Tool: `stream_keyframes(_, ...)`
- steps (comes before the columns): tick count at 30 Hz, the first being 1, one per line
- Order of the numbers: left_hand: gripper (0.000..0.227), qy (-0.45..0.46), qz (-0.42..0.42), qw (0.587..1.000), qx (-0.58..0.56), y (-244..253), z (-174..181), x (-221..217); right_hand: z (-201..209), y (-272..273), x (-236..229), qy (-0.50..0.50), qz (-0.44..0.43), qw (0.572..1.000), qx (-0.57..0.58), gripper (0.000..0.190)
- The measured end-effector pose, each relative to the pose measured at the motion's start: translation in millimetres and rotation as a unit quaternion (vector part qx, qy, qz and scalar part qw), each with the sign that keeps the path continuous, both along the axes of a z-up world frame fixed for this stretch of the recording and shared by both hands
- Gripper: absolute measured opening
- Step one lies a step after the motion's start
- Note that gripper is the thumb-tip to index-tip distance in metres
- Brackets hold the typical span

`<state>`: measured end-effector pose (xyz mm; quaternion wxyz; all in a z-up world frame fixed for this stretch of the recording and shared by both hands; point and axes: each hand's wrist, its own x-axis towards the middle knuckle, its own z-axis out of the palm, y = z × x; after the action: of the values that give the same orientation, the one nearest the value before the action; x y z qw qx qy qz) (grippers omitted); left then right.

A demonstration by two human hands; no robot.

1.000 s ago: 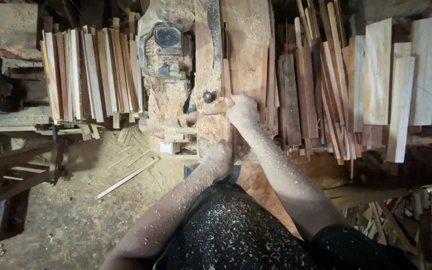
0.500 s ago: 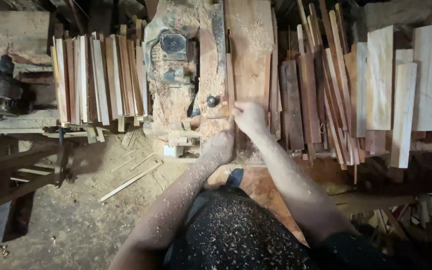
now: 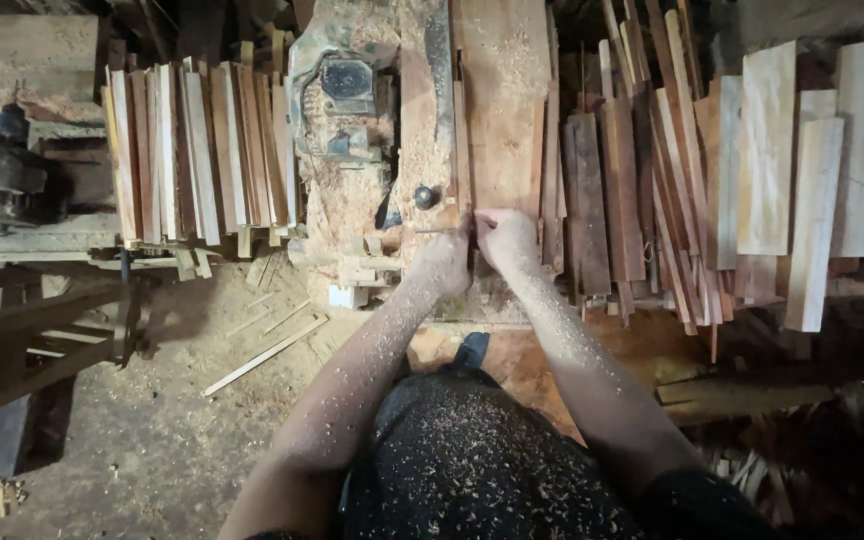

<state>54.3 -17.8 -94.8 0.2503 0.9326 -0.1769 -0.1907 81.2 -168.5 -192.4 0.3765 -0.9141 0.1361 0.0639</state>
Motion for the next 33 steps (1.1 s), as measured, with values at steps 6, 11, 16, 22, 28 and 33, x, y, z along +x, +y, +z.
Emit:
stream_keyframes(6,0.044,-0.050,0.017,0.998,0.025,-4,0,12,-12,2,19,-0.035,-0.009,0.999,-0.002,0.019)
stream_keyframes(11,0.042,-0.140,0.014,0.985,0.103,-17,-16,16,13,15,18,-0.014,-0.031,0.999,-0.017,0.019)
stream_keyframes(16,0.054,-0.125,-0.001,0.984,0.125,-14,-22,28,-23,10,39,-0.032,-0.036,0.998,-0.039,0.017)
stream_keyframes(22,0.075,-0.038,0.011,0.992,0.121,-20,-22,39,-5,10,39,-0.054,-0.027,0.996,-0.060,0.016)
stream_keyframes(28,0.056,-0.011,0.022,0.993,0.115,-22,-35,56,-6,10,48,-0.080,-0.007,0.995,-0.062,0.016)
stream_keyframes(33,0.042,-0.059,-0.011,0.988,0.140,-22,10,50,1,12,53,-0.068,-0.011,0.995,-0.070,0.017)
